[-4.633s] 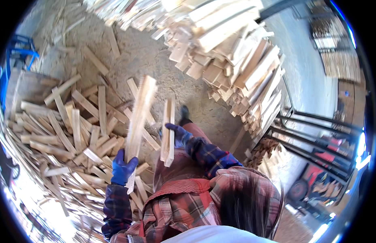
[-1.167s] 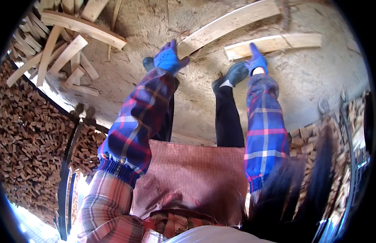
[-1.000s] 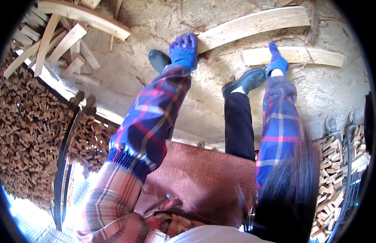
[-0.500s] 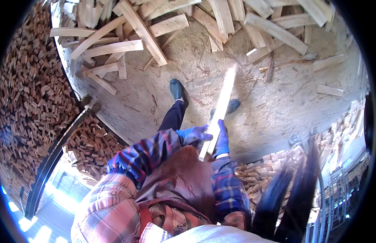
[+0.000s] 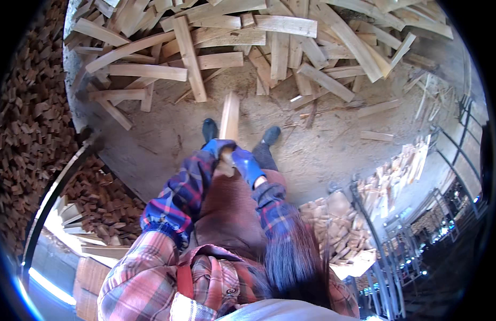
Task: The person repeatedly picks up individual wooden planks from a large pile on the floor, briefly inspects them, and places them into a separate, organized stack. The task involves continuous handling of the planks one at a time.
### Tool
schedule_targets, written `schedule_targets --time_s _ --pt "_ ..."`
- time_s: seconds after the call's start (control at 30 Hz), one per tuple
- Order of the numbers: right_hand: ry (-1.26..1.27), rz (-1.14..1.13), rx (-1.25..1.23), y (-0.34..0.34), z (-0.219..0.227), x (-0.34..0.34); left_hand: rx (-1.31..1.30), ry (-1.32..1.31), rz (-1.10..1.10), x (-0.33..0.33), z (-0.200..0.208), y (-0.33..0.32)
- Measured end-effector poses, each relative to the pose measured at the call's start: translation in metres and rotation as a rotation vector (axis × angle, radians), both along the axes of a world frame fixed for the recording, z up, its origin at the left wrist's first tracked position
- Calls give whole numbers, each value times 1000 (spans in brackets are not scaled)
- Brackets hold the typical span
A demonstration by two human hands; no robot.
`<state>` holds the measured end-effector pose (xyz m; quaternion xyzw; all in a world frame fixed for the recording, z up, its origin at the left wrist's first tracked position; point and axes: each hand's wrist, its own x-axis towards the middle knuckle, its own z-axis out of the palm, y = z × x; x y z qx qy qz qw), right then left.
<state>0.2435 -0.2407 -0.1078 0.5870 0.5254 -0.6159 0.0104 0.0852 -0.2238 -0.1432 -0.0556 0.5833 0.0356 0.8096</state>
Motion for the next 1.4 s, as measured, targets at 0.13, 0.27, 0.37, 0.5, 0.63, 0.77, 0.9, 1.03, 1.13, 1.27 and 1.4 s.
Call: schedule_targets --time_s 0.13,0.27,0.37,0.5,0.63,0.77,0.9,1.03,1.13,1.27,1.4 --pt "292 -100 -359 13 -50 35 60 -119 -46 -10 -27 -7" --pt "231 -489 -474 56 -97 76 263 269 -42 -2 -26 -16" --pt "22 33 94 125 -121 161 1 181 -39 16 -6 10" --pt "-278 660 236 276 -80 210 -67 406 -188 18 -18 -10" --pt "266 -873 -256 431 -55 252 -100 449 -167 54 -20 27" --pt "357 -730 -25 563 42 174 -65 346 119 93 20 51" --pt "-129 -412 206 636 50 184 34 205 398 131 61 79" --pt "-499 73 1409 622 83 188 257 205 481 131 130 83" --pt "-1057 553 1225 655 114 212 391 262 444 134 144 75" --pt "-1138 718 720 656 112 202 330 245 556 137 157 62" --pt "-772 611 839 609 69 235 256 145 668 139 171 64"
